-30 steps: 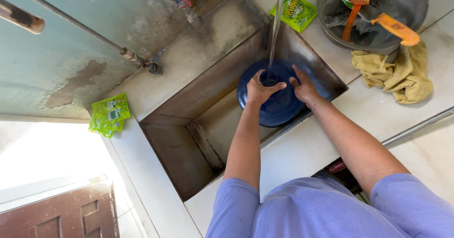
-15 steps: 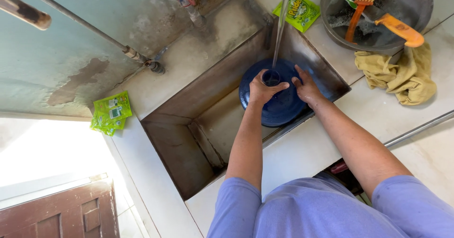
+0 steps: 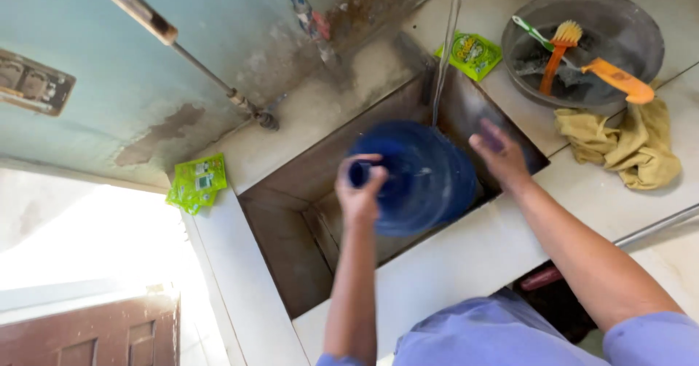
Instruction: Cleaning and rinsing a large plastic water jug in a sink area.
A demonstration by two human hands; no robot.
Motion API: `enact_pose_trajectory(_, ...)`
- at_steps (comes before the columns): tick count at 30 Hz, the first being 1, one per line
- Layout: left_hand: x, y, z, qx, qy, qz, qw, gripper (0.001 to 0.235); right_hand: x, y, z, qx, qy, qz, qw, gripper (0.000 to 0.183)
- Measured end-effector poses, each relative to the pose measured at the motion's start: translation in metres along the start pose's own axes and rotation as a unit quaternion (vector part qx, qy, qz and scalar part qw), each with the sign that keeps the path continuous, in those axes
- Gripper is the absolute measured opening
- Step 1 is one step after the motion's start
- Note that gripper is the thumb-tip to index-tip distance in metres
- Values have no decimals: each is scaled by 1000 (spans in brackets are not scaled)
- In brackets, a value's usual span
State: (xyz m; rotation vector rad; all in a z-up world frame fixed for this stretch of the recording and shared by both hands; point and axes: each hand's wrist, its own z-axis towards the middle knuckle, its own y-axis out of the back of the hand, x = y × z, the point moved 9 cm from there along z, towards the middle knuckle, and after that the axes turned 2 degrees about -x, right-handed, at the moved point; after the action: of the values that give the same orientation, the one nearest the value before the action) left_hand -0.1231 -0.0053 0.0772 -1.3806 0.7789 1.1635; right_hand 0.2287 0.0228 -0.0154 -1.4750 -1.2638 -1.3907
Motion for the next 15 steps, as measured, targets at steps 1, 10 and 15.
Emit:
enact_pose_trajectory(1,-48,14,-3,-5,5,3,1000,33,5,-2,-7,4,-6,-1,1000,73)
enact_pose_trajectory(10,-135,211,-26,-204,-109,-242,942,43,116,-68,-61,4,-31,6,999,82)
enact_pose_trajectory(15,-201,189,-83,-129,-239,-441,855,40,249,-61,-115,11,328,170,929,76)
